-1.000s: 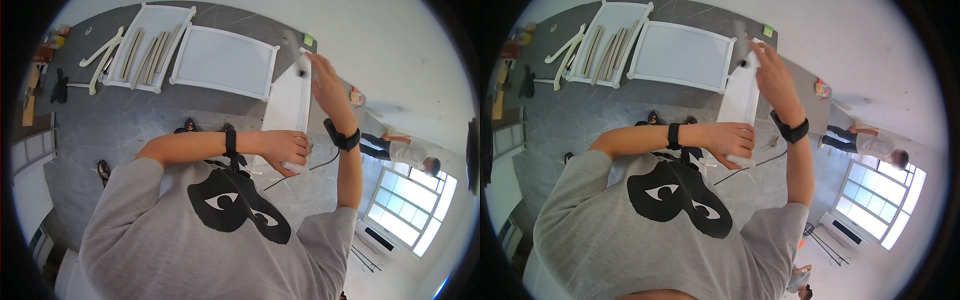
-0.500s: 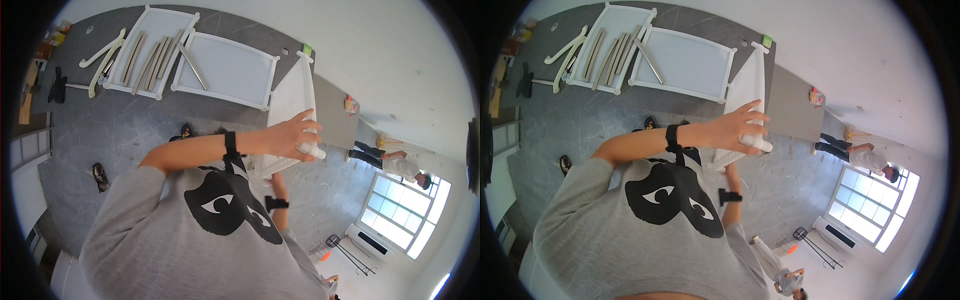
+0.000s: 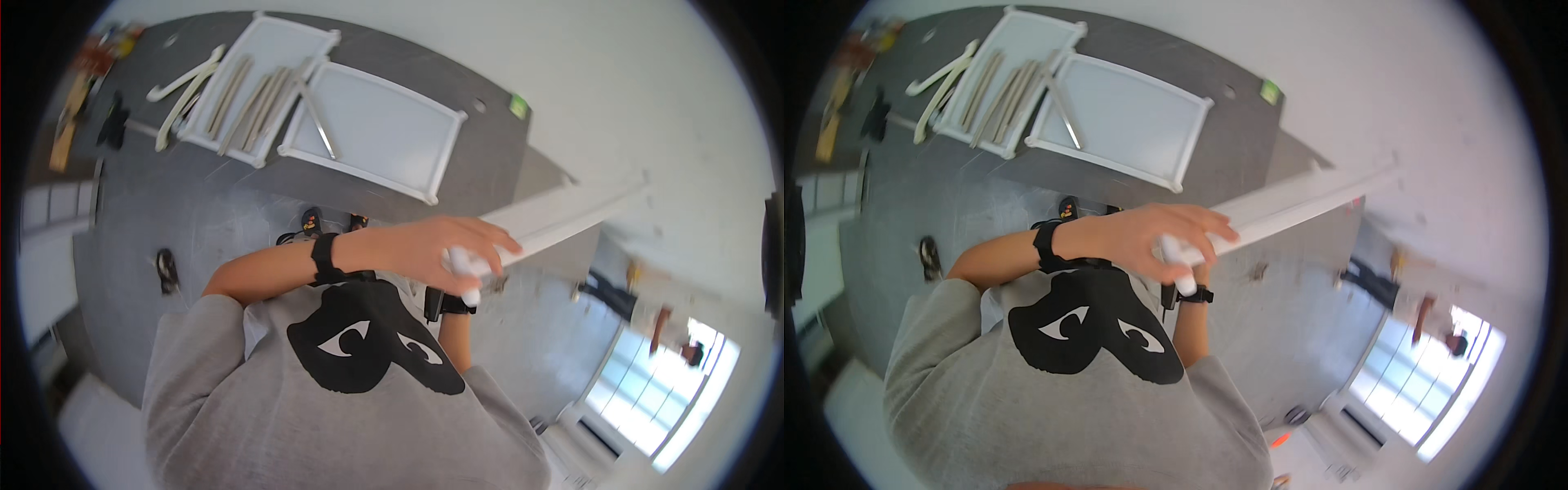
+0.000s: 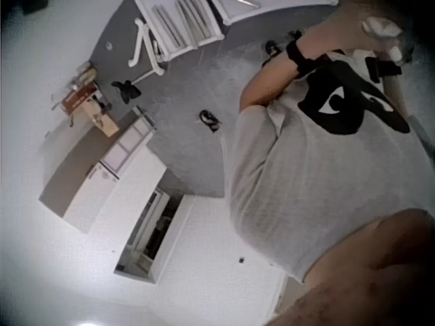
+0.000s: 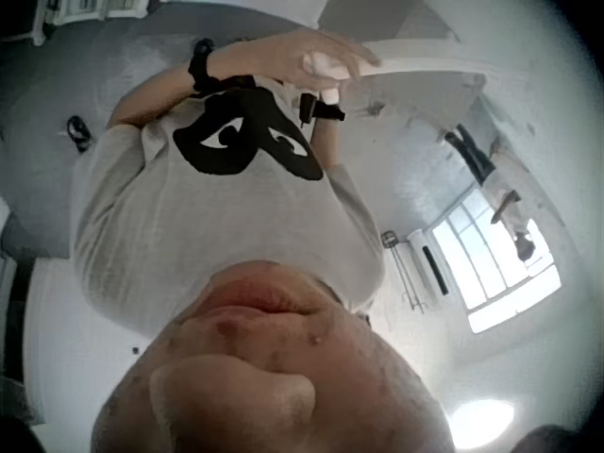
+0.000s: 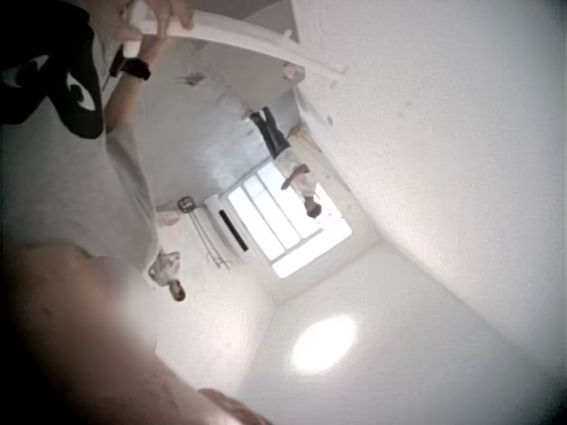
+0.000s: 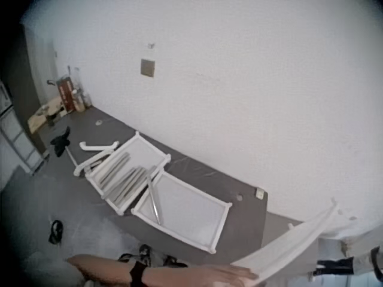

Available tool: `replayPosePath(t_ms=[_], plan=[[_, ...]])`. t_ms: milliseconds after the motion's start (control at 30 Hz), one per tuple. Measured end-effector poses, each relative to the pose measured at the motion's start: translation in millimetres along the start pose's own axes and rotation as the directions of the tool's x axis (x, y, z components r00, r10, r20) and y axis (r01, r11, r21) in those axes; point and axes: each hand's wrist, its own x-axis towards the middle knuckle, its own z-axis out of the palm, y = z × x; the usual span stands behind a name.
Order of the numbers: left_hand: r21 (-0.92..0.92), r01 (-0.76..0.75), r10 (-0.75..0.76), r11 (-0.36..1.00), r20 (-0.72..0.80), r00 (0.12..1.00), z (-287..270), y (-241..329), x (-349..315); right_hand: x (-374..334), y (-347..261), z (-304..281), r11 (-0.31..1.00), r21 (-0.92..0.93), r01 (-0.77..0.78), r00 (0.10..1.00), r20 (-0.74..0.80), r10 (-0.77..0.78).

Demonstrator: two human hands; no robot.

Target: The recorder is assembling a white plastic and metal rolling utility cart.

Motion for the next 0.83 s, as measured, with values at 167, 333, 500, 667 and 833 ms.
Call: replayPosePath(t_ms=[167, 333, 500, 667, 833], plan=[[-0.81, 0.228, -0.774, 0.54, -0.372, 0.512, -41.0, -70.4, -72.5, 86.6, -15.4, 30.4, 0.936, -0.345, 0.064, 0.996, 0.076, -0.041], [-0.903, 0.005, -0.88, 0.43, -0.417, 0.227, -35.1, -146.1, -163.5, 133.4, -2.7, 68.4, 0.799, -0.573, 0.179, 0.976, 0.004, -0.216], [-0.802, 0.274, -0.776, 0.531, -0.59, -0.222, 24.1, -127.1, -187.8, 149.7, -0.1, 67.8, 0.735, -0.67, 0.104, 0.99, 0.138, -0.015], [-0.697, 0.463, -0.782, 0.547, -0.623, -0.015, 35.5, -38.2, -220.1, 174.7, 1.9, 59.5, 0.625, -0.772, 0.114, 0.99, 0.035, -0.137], [-0.776, 0.45, -0.77, 0.443, -0.586, -0.253, 101.5, 75.6, -386.4, 180.2, -8.2, 69.1, 0.581, -0.802, -0.142, 0.976, -0.014, 0.219]])
